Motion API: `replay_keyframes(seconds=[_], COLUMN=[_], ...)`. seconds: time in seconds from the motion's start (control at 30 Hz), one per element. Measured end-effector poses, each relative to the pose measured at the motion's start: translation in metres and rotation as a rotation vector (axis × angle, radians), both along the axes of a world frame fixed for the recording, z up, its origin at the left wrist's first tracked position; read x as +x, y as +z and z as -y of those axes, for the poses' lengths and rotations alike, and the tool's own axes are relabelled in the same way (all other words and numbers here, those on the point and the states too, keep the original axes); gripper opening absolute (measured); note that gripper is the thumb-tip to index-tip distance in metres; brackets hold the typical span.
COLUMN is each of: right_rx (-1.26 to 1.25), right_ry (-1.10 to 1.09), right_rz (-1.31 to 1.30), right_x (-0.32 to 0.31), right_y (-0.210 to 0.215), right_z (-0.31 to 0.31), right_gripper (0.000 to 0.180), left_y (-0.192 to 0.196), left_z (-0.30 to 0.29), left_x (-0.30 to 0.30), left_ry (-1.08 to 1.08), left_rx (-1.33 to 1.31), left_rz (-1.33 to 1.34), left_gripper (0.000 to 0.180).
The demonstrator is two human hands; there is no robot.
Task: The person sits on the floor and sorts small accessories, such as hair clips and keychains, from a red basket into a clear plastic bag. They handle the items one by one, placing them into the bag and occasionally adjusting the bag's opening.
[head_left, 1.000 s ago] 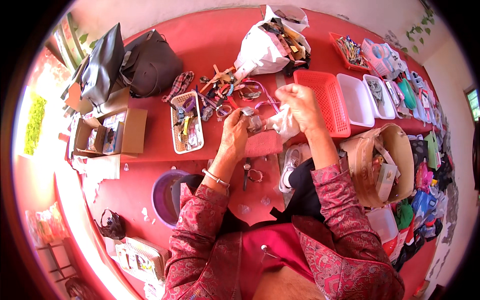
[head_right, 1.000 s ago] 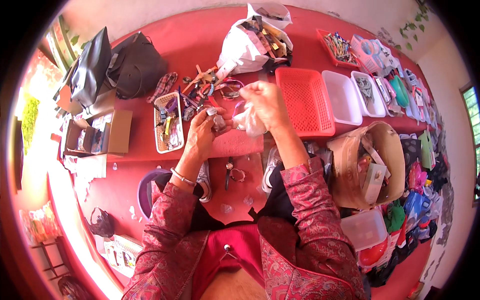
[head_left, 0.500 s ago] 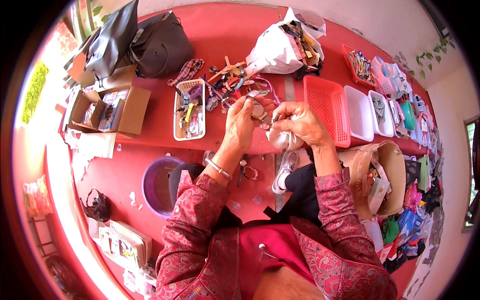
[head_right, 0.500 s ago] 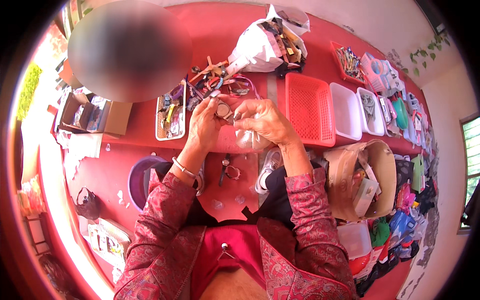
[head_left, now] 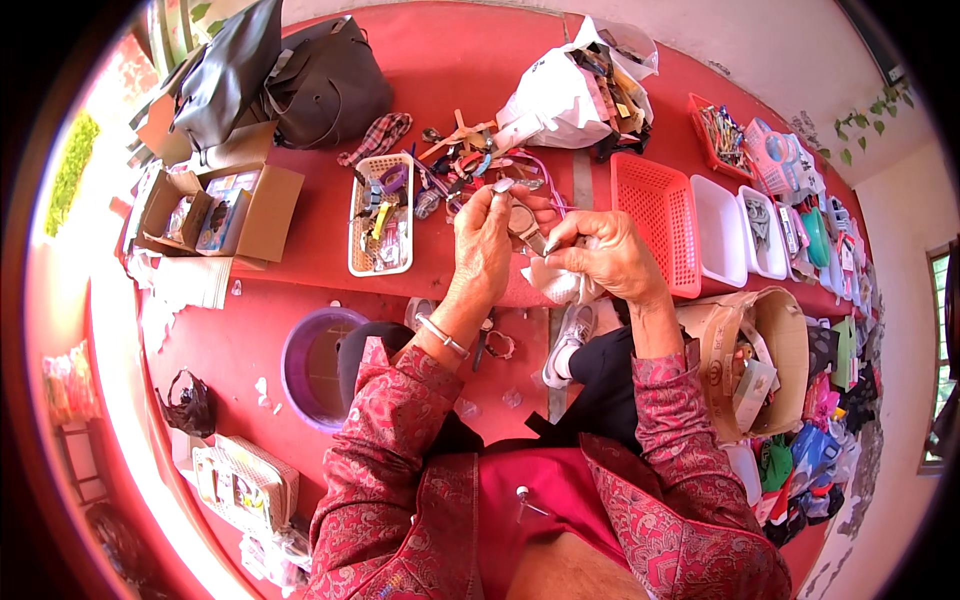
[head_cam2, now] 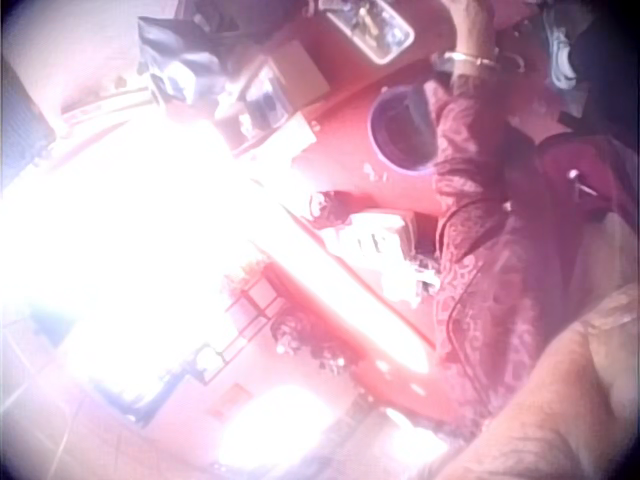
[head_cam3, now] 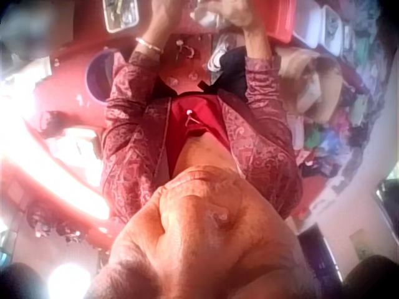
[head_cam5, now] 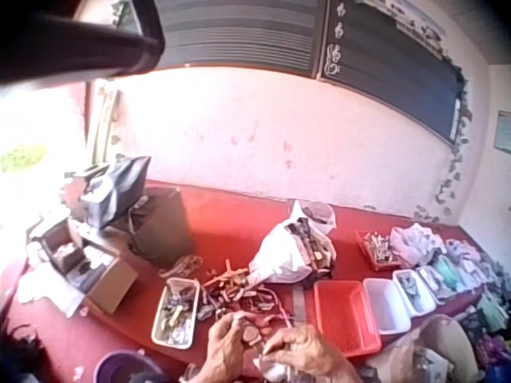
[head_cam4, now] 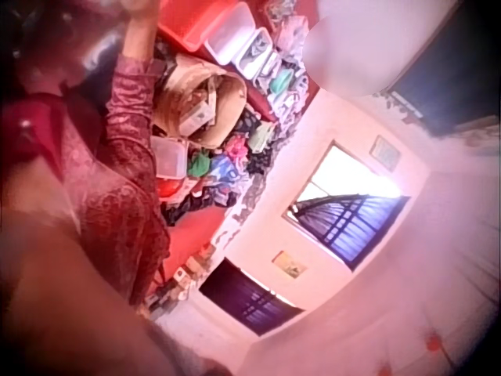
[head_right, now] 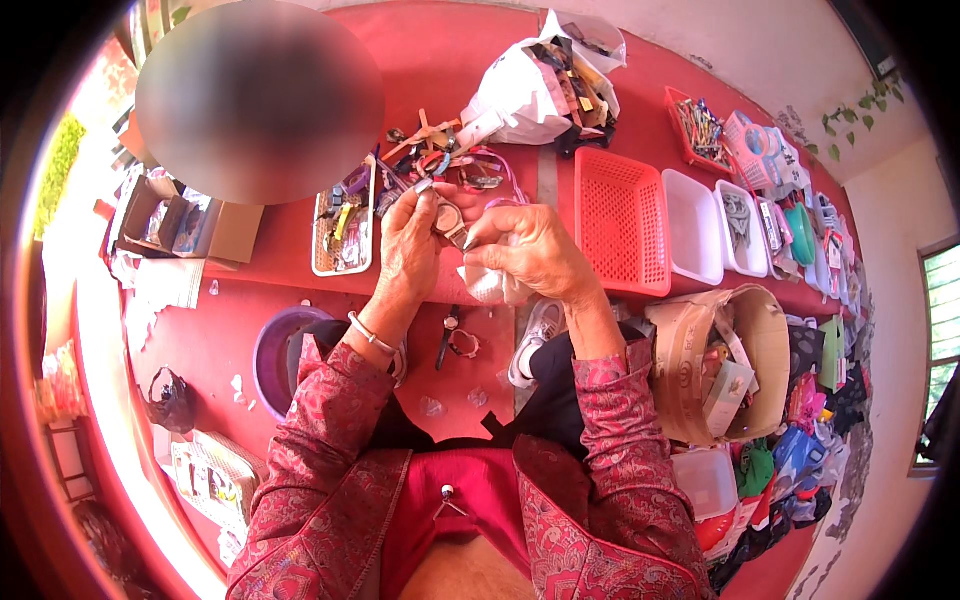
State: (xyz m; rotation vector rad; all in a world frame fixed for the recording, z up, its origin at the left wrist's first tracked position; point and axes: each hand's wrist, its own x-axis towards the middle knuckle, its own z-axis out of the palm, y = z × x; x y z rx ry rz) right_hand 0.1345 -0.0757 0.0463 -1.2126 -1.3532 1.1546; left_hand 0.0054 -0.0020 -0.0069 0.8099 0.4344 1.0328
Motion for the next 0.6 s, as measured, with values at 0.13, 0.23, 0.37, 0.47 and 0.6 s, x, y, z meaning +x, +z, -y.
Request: replay_keyframes(seconds=[0.13,0.23,0.37,0.47,0.6], right_rx=[-0.028,-0.137,-0.110,-0.138,-0.088], right_ry=[-0.038,-0.125,-0.173,-0.154,-0.113], right_rz=[-0.009,-0.127,-0.257,-0.290,-0.128], right_x=[0.002,0.005,0.018,0.022,0.019], right_y=[0.001,0.005,-0.005,-0.006,-0.008], right_z=[0.000,-0.001,-0.008,-0.008,-0.004], right_gripper=[0.006,0.010,0.015,0.016,0.015], left_y=[0.005,-0.004,0.002,0.001,-0.001], left_z=[-0.001,-0.006,-0.003,-0.003,0.000], left_x=[-0.002,-0.002,-0.005,-0.005,-0.003], left_ry=[-0.062,-0.240,-0.366,-0.353,-0.362], left_rx=[-0.013,-0.036,-0.242,-0.218,-0.261], left_rz=[-0.103,-0.064,0.081,0.114,0.138], left_gripper=[0.022,0.020,0.019,0.022,0.025])
